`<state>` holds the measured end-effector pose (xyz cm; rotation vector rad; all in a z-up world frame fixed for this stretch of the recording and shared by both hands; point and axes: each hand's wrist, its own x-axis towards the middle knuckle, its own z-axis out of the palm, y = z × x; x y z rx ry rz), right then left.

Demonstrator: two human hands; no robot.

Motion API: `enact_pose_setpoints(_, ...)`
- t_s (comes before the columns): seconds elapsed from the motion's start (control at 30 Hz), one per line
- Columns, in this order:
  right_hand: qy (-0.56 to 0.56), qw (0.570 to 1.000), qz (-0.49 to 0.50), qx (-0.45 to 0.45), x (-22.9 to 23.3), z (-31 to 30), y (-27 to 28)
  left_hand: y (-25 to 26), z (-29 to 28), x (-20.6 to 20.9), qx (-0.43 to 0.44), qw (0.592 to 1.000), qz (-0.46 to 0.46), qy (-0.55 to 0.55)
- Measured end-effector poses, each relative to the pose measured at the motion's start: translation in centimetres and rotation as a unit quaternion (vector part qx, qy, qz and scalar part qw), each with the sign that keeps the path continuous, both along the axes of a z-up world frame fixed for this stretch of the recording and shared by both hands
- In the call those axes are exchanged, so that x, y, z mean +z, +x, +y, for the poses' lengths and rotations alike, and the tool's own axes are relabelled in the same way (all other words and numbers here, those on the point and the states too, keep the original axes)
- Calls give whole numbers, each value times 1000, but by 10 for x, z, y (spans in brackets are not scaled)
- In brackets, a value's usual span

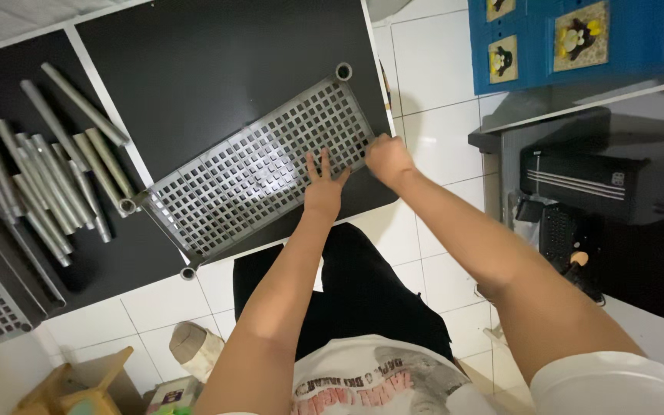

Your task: The person assembles a metal shelving unit by inserting cylindrical connectors into perforated metal panels and joining them into a frame. They repeatedly pick up panels and connectors, align holes, and press parts together on a black tabletop.

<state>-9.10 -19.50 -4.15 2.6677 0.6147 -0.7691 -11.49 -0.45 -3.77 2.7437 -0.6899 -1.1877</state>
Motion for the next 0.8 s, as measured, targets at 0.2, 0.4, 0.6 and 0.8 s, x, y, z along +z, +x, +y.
enact_pose_setpoints(0.2, -3, 995, 77, -69, -11, -1, 9, 4, -2, -5, 6, 1000, 19, -4)
enact_pose_setpoints(0.4, 19, 907, 63, -415, -10, 14, 25, 8, 5, -2, 2, 1000, 25, -4)
enact_pose_setpoints(0.6, -53, 906, 156, -390, 16, 24, 32, 5, 55, 48, 139, 973, -13, -181)
enact_pose_setpoints(0.8, 49, 992, -58, -103, 50, 59, -7, -21, 209, 123, 278, 890, -277, -233)
